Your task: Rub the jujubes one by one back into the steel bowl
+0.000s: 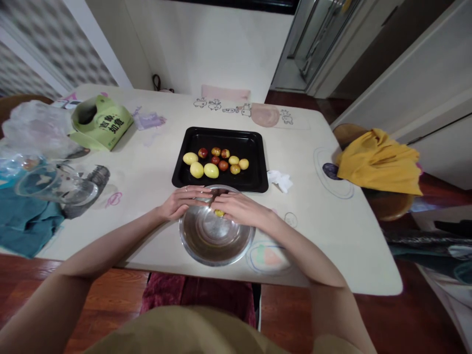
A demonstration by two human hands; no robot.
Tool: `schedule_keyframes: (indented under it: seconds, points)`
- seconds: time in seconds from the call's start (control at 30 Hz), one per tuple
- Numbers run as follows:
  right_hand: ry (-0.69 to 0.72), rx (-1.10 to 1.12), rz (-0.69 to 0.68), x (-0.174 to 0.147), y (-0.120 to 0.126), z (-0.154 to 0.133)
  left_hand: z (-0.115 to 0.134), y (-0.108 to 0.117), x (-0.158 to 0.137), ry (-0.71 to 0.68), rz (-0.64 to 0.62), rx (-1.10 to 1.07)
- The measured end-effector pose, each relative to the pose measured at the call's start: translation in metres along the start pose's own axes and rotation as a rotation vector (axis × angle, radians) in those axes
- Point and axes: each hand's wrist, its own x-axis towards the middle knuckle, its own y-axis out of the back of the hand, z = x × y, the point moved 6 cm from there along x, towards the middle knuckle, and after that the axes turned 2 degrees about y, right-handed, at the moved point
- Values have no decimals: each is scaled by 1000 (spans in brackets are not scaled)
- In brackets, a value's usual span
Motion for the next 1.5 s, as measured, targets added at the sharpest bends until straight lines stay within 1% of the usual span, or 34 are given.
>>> schedule_keyframes:
  seconds: [0.37, 0.53, 0.6, 0.67, 0.77, 0.83, 0.93, 1.03, 1.13, 1.3, 1.4, 1.5]
  points:
    - [-28, 61, 26, -1, 7, -1, 0, 0, 0, 19, -2, 1]
    - [-24, 34, 41, -4, 16, -1, -2, -2, -2, 7, 32, -10]
    - [-29, 27, 106, -7, 26, 3, -4, -3, -4, 4, 42, -15]
    - [-56, 16, 224, -10, 38, 12, -5, -5, -5, 3, 46, -17]
    - [-149, -51, 414, -18, 52, 38, -6, -5, -6, -4, 50, -26]
    - [-215, -116, 478, -21, 52, 59, -6, -4, -5, -13, 59, -34]
    - [-274, -185, 464, -22, 42, 85, -3, -2, -3, -2, 43, -39]
    - [-310, -222, 395, -21, 31, 98, -1, -1, -1, 9, 16, -37]
    - [-304, -234, 359, -19, 28, 99, -2, -1, -2, 6, 18, -33]
    - [-278, -207, 394, -21, 33, 96, -7, -4, -6, -8, 57, -49]
    - [-260, -168, 413, -23, 34, 97, -8, -5, -7, -2, 55, -52]
    - [-253, -137, 402, -23, 32, 98, -6, -4, -6, -8, 58, -39]
